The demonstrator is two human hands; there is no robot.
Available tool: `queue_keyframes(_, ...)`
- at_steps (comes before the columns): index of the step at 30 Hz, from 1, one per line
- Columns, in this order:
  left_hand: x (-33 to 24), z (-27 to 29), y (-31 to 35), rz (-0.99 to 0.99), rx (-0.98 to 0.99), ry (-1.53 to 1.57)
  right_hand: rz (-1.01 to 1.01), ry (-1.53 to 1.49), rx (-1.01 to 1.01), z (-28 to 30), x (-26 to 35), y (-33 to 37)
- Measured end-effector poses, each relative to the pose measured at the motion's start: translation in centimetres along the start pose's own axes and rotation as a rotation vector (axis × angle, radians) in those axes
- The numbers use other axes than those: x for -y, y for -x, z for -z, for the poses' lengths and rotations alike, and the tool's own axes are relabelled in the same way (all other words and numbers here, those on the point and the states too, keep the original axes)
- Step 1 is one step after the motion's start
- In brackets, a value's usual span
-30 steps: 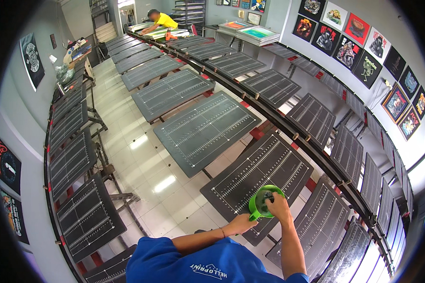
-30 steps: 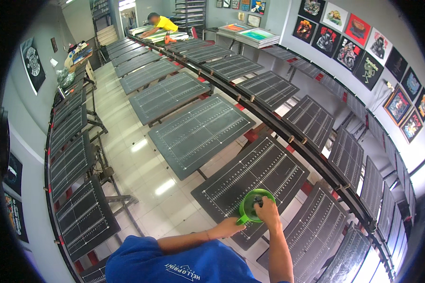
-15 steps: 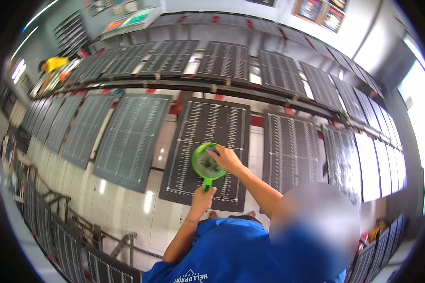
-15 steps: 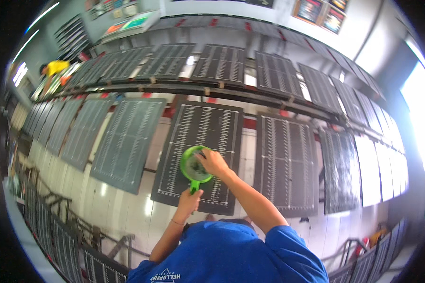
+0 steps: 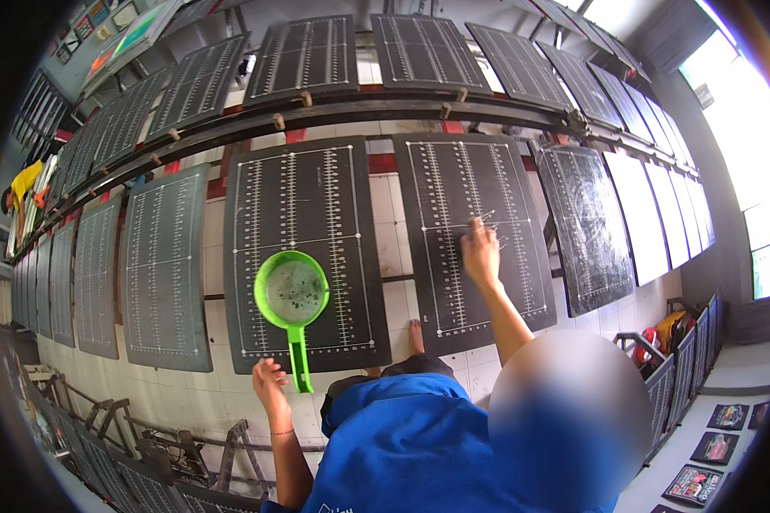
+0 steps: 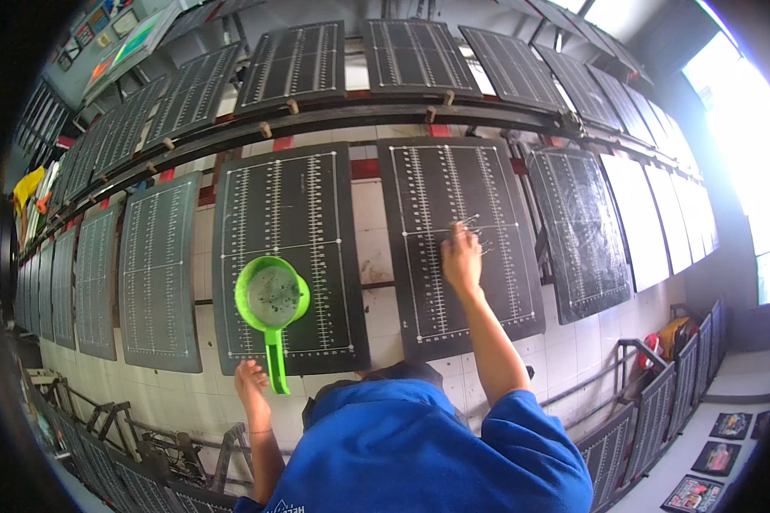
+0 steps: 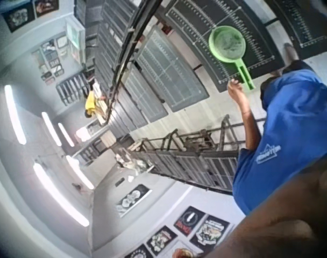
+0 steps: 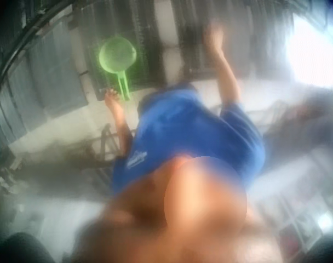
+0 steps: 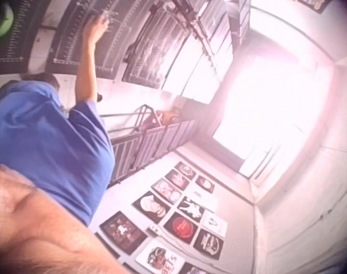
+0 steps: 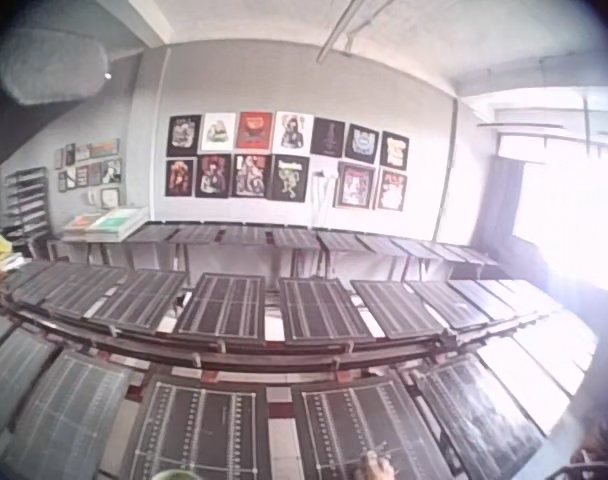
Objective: The person scrubs a large black printing plate with a cloth, then walks to the floor to wipe it with the same cloth. They return to the plate, pour liquid from a green scoop onto it, and scrub the surface again with the cloth.
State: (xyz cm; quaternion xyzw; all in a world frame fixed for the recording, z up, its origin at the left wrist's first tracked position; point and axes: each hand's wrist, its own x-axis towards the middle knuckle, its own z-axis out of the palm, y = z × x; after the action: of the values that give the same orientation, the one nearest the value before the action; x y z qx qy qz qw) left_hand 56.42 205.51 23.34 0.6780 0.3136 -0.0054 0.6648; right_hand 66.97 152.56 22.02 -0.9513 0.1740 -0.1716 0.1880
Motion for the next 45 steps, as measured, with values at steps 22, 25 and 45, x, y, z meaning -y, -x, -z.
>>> queue_keyframes(22, 16.0, 1.8, -1.6, -0.028, -0.542, -0.134, -0.034, 0.295, 0.024, 1.1, -11.1, -0.8)
queue_keyframes(25, 12.1, -4.5, -3.3, 0.073, -0.593, -0.262, -0.021, 0.354, -0.161, -2.6, -13.2, -12.5)
queue_keyframes(45, 8.6, -9.2, -4.6, -0.156, -0.932, -0.556, 0.155, 0.112, -0.01, -11.6, -6.0, -26.4)
